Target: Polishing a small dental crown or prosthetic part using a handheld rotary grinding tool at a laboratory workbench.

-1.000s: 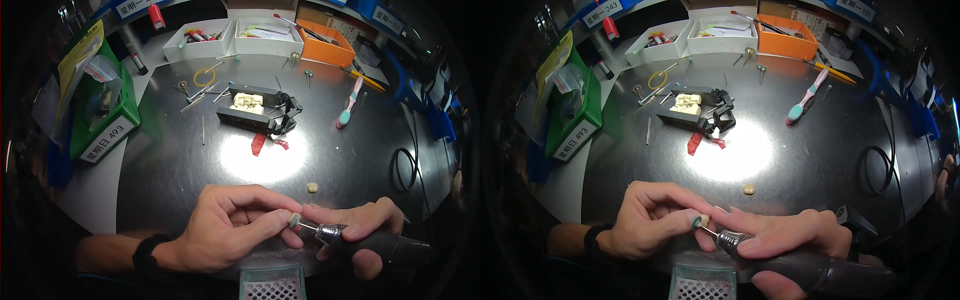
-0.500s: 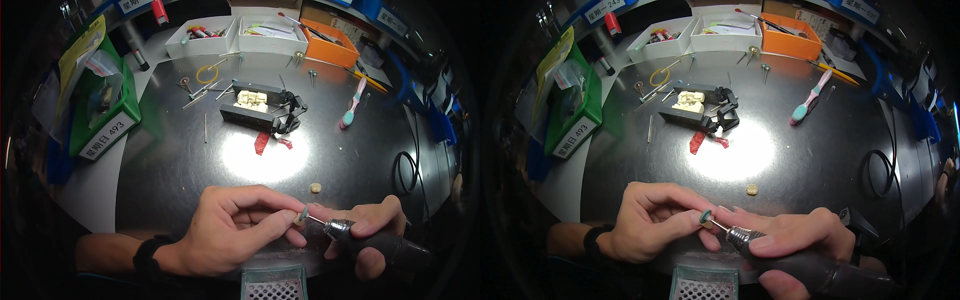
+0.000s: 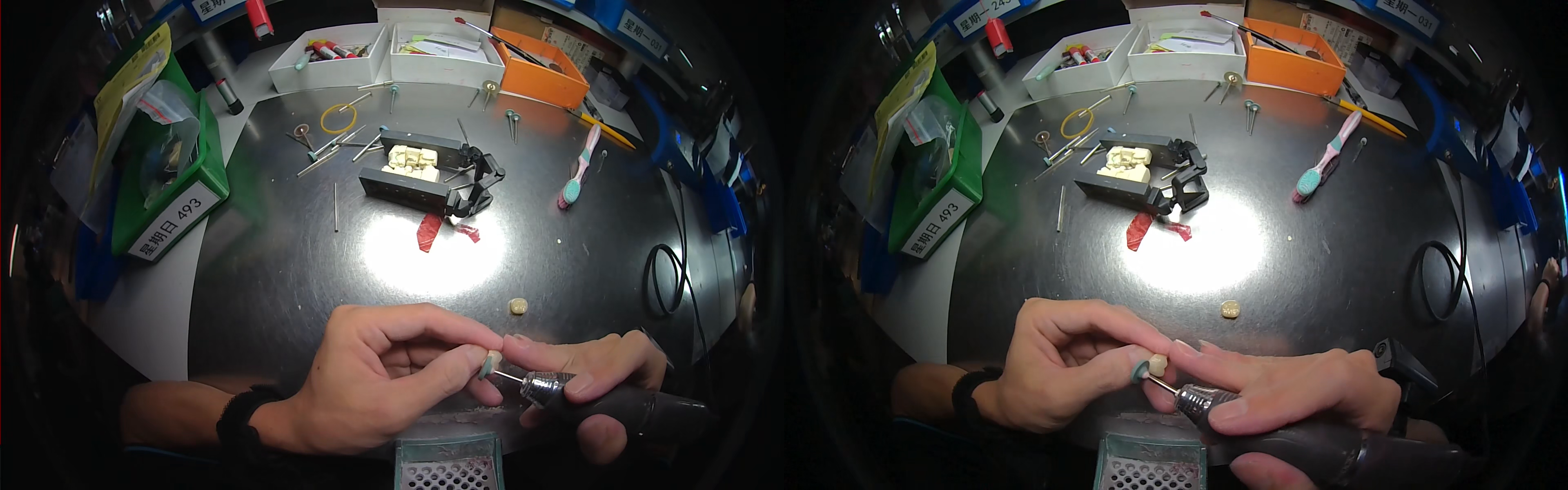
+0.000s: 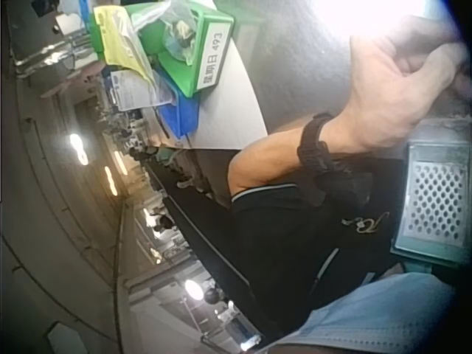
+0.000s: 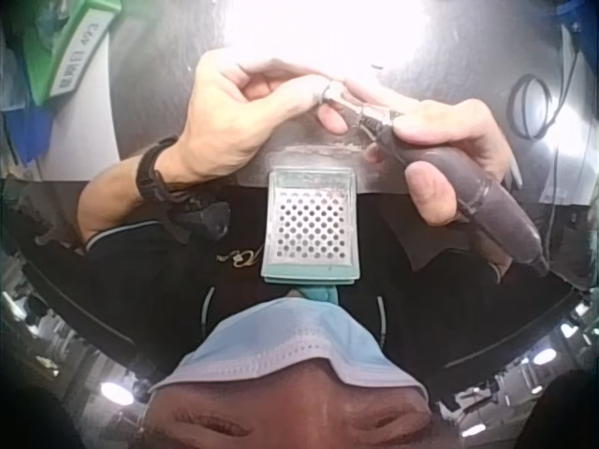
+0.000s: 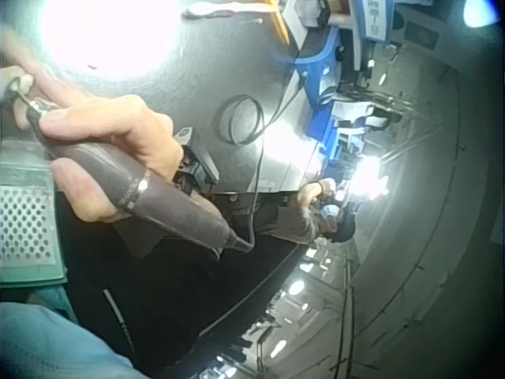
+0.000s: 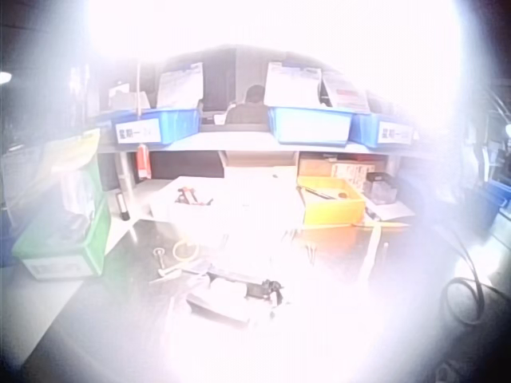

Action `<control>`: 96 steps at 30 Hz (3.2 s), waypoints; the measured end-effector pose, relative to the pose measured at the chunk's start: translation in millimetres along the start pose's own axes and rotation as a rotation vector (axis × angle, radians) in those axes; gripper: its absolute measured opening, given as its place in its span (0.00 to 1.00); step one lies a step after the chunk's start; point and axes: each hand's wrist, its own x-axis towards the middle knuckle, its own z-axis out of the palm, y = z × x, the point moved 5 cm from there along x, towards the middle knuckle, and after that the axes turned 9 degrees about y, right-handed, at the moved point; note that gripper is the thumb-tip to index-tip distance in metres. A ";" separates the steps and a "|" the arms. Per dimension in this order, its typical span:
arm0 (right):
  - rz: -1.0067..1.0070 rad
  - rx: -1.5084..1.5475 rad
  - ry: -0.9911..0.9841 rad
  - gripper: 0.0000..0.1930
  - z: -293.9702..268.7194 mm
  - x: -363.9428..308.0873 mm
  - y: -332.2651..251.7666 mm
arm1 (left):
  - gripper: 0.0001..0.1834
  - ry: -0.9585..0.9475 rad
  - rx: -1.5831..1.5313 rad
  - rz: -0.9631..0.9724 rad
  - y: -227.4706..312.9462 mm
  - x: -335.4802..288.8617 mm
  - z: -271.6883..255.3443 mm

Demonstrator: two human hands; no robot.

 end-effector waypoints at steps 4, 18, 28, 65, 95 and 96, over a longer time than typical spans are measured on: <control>0.018 0.069 0.058 0.14 1.7 0.0 6.3 | 0.09 0.014 -0.005 -0.002 -2.6 -2.3 -4.7; 0.029 0.080 0.002 0.14 -4.0 -0.5 -4.5 | 0.10 -0.068 -0.083 -0.045 -4.3 2.1 0.7; 0.079 0.048 -0.023 0.15 -8.2 0.9 -1.4 | 0.10 -0.078 -0.122 -0.077 -5.2 0.4 -2.4; -0.005 0.239 -0.050 0.12 -17.1 0.9 10.2 | 0.07 0.068 0.244 0.430 12.8 -3.4 -0.8; -0.007 0.089 0.030 0.14 -14.2 0.5 8.3 | 0.09 -0.004 -0.063 0.104 -1.6 -3.3 -2.3; -0.003 0.092 0.024 0.14 -15.0 1.1 8.3 | 0.09 0.006 -0.046 0.118 -0.7 -3.9 -2.9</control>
